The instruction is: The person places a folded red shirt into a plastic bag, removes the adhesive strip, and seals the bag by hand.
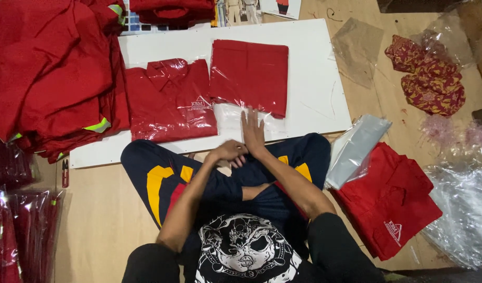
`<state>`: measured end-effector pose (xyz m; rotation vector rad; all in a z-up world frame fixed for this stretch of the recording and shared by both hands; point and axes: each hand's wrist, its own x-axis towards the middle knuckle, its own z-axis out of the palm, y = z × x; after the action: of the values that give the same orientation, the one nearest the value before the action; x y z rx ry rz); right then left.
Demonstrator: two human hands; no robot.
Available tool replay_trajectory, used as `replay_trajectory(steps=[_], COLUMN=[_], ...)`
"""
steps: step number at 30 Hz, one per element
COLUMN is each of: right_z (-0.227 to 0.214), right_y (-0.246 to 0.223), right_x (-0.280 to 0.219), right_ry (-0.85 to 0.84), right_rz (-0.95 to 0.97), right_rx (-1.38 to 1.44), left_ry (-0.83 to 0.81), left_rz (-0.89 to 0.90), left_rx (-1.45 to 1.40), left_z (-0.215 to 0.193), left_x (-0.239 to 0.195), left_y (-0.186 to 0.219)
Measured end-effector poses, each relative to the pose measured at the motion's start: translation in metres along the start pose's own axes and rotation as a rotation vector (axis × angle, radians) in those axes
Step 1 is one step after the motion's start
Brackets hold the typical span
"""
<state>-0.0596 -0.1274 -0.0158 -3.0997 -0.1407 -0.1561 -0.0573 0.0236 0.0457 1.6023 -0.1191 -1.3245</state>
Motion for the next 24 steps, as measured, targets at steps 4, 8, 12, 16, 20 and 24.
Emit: replay_trajectory(steps=[4, 8, 12, 16, 20, 24], right_z=[0.003, 0.017, -0.007, -0.023, -0.008, 0.000], right_y=[0.018, 0.043, 0.050, 0.084, 0.111, 0.120], right_x=[-0.021, -0.025, -0.035, -0.035, -0.042, -0.047], right_ry=[0.092, -0.096, -0.167, -0.115, -0.113, -0.145], right_rz=[-0.054, -0.036, -0.081, -0.037, 0.075, 0.137], right_rx=[0.092, 0.018, -0.002, 0.047, 0.145, 0.237], left_ry=[0.749, 0.813, 0.611, 0.622, 0.758, 0.761], left_rz=[0.433, 0.361, 0.153, 0.167, 0.361, 0.468], left_rx=[0.534, 1.002, 1.045, 1.028, 0.967, 1.144], left_z=[-0.049, -0.072, -0.045, -0.059, -0.075, -0.074], left_x=[0.033, 0.027, -0.017, -0.001, 0.022, 0.014], left_y=[-0.020, 0.020, 0.054, 0.028, -0.024, -0.059])
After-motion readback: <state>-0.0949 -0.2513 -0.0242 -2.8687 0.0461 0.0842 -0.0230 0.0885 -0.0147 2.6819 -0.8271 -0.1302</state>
